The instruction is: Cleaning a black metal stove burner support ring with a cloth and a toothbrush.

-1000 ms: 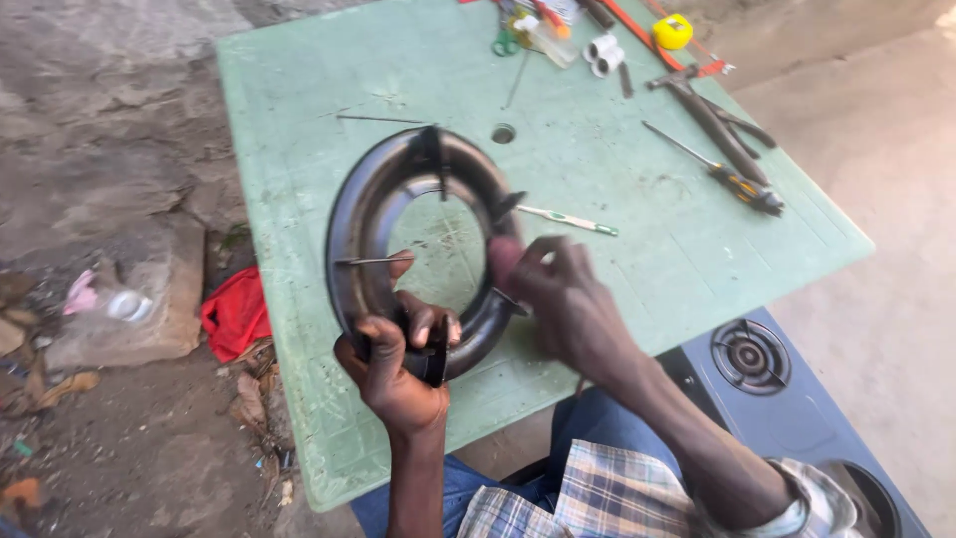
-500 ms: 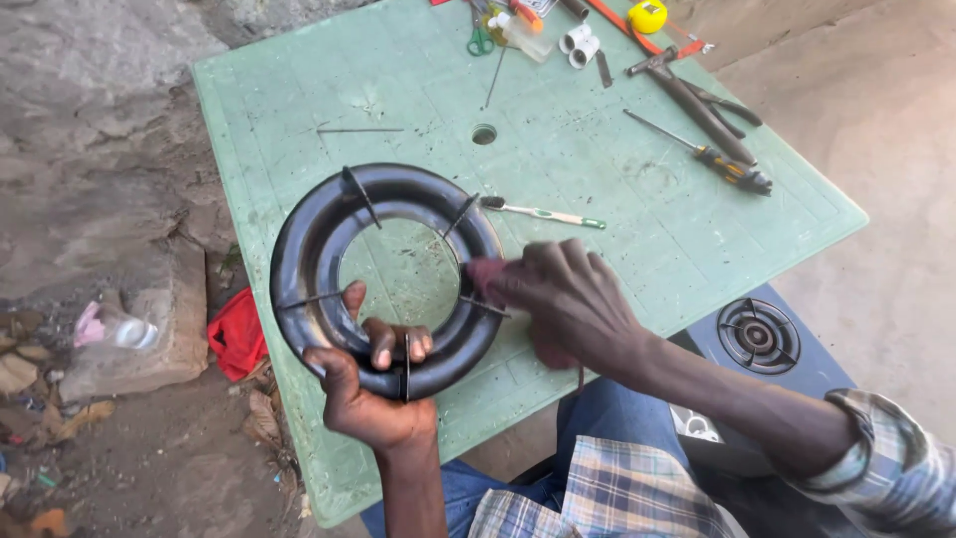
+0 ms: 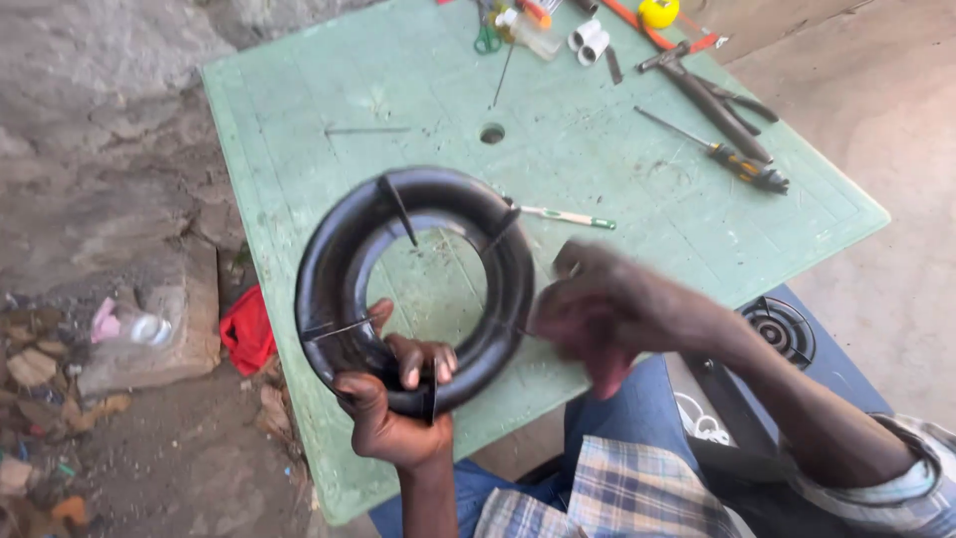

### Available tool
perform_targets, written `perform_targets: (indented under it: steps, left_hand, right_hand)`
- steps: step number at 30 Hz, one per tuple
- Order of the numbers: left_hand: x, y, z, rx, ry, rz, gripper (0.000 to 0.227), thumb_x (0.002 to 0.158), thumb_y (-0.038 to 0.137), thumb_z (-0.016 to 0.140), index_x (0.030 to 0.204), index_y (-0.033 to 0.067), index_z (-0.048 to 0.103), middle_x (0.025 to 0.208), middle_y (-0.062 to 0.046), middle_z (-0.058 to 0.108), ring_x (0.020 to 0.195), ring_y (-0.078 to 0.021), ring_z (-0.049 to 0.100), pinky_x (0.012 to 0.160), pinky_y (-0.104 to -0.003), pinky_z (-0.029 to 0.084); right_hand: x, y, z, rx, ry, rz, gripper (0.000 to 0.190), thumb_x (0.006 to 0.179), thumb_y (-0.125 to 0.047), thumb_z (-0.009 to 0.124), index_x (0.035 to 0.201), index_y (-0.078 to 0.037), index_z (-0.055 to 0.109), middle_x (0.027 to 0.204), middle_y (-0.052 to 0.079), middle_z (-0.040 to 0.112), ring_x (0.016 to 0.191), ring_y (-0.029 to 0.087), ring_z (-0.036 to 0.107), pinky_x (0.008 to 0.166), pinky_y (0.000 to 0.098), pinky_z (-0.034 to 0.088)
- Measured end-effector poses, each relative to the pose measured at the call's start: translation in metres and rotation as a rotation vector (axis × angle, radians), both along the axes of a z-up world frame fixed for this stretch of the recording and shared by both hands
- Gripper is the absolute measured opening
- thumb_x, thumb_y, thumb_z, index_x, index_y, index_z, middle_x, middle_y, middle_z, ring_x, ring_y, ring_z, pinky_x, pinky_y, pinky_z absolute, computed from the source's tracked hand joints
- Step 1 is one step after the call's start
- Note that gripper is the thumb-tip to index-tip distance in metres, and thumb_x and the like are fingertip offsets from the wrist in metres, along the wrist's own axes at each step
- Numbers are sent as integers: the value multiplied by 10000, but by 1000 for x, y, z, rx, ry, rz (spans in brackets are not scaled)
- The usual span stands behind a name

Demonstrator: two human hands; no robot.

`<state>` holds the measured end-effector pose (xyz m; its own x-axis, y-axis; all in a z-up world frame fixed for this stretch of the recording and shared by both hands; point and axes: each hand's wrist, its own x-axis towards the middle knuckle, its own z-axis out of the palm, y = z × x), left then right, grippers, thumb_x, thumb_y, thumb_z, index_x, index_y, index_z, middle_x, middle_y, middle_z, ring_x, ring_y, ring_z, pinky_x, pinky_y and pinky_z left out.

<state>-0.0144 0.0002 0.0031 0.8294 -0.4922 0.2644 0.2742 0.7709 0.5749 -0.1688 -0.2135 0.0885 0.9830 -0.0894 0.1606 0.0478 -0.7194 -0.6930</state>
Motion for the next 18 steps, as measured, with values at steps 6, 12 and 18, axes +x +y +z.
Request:
perform_targets:
  steps: [6, 12, 18]
  left_hand:
    - [19, 21, 2, -84, -25, 13, 780, 1013, 592, 613, 1453, -38, 476, 676, 13, 467, 640, -219, 553, 723, -438, 459]
    - [-6, 6, 7, -117, 72, -17, 752, 1053, 576, 576, 1477, -36, 471, 671, 14, 452, 626, -191, 542, 740, -434, 444]
    - [-11, 12, 17, -101, 143, -137, 753, 1034, 559, 588, 1478, -36, 465, 680, 5, 435, 636, -206, 528, 730, -435, 429]
  right_hand:
    - [-44, -30, -22, 571, -217, -257, 375, 949, -328, 682, 1197, -52, 631, 1146, 105, 703, 1117, 252, 644, 963, 388, 532]
    - [7, 25, 10, -70, -525, -105, 591, 1078, -428, 437, 1384, 77, 435, 1345, 286, 489, 1304, 403, 451, 1093, 483, 364]
    - [33, 16, -41, 94, -458, -611, 358, 1061, -355, 539, 1135, -29, 667, 836, 49, 630, 711, 156, 674, 645, 336, 533]
